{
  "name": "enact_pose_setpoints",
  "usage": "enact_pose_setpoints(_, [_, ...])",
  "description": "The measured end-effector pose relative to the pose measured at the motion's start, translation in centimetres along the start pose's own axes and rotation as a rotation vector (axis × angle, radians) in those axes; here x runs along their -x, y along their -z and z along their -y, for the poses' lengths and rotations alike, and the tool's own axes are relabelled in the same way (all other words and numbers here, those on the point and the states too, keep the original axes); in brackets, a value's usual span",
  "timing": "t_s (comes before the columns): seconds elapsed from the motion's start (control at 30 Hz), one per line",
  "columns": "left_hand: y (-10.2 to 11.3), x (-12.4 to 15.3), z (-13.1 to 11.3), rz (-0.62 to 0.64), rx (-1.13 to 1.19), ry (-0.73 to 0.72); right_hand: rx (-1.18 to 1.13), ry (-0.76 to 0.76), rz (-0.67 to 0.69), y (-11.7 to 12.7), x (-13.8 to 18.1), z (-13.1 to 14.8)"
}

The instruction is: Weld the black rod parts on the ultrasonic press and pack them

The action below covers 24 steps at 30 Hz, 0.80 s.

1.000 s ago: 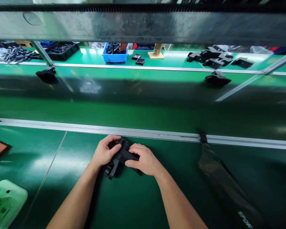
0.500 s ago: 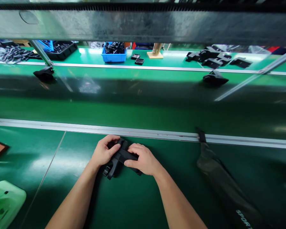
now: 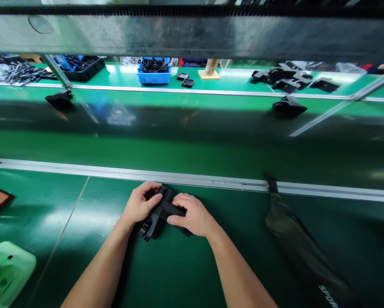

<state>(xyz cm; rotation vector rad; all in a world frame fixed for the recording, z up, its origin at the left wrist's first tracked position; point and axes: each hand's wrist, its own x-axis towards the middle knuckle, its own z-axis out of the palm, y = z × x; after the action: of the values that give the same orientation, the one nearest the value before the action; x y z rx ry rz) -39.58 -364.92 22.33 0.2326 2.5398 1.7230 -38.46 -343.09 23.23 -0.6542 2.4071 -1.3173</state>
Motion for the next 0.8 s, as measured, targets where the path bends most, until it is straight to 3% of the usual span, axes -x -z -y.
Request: enact_pose_setpoints(0.8, [-0.01,-0.04,0.1,-0.001,0.018,-0.004,0.003,0.0,0.016,0.27,-0.07,-0.11])
